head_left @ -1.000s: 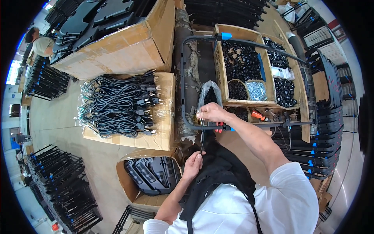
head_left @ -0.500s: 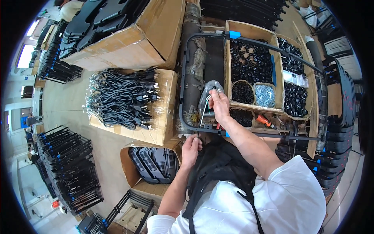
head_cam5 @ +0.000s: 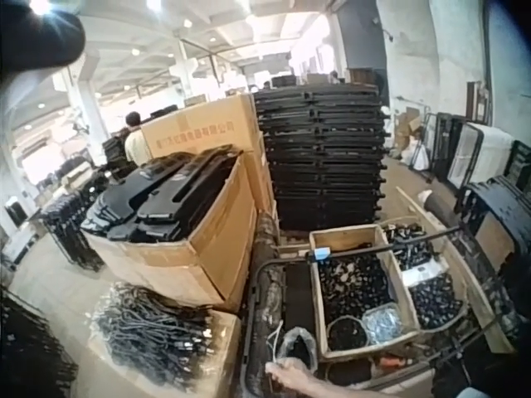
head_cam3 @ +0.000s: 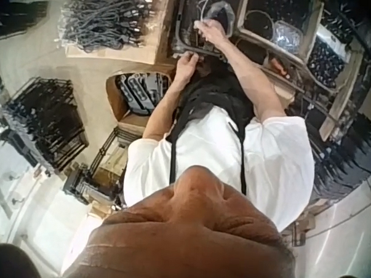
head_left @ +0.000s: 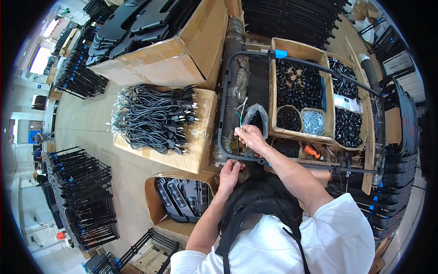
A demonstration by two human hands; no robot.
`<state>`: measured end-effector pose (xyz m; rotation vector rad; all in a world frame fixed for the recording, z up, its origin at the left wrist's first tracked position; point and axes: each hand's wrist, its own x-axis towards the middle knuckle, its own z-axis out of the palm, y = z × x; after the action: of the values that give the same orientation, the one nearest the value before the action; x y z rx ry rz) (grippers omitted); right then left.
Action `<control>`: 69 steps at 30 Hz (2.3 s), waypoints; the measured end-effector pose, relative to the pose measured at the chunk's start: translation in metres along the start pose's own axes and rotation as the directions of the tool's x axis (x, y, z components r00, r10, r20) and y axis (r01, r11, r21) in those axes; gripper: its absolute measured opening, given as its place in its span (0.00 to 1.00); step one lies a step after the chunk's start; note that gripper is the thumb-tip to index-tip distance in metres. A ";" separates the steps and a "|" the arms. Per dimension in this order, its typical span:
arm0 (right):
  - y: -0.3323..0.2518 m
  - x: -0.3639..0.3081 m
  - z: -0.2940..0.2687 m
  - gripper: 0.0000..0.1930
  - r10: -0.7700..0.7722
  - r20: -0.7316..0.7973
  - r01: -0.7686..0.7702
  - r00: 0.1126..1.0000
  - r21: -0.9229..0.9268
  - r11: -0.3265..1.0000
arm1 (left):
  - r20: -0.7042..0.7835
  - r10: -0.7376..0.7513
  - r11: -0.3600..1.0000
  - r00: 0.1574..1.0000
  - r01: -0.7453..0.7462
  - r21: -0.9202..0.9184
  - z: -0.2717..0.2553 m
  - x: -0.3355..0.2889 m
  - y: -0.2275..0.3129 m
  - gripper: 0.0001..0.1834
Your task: Assembling plastic covers and electrical wiring onto a metal frame using an electric screwdriver in a factory setting.
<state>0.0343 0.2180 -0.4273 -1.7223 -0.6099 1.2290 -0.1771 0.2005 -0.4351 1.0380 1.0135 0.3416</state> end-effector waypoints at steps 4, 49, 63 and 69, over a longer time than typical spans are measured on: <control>0.002 0.017 0.004 0.23 -0.045 -0.011 0.043 0.999 -0.106 0.993 | 0.052 -0.005 0.998 0.999 0.002 0.069 -0.003 0.003 0.007 0.11; 0.026 0.043 -0.053 0.14 -0.222 0.249 0.283 0.943 -0.949 0.139 | 0.092 -0.072 0.977 0.993 0.089 -0.196 0.000 -0.017 -0.021 0.09; -0.011 0.020 -0.062 0.10 -0.259 0.130 0.229 0.957 -0.887 0.401 | 0.112 -0.063 0.997 0.992 0.067 -0.032 -0.009 -0.001 -0.036 0.12; -0.041 -0.001 -0.059 0.11 -0.191 0.167 0.239 0.967 -0.852 0.465 | 0.116 -0.060 0.997 0.991 0.064 -0.030 -0.010 -0.005 -0.036 0.11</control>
<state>0.0920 0.2136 -0.3857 -2.3164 -1.6595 0.7765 -0.1957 0.1849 -0.4642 0.9825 0.9314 0.2444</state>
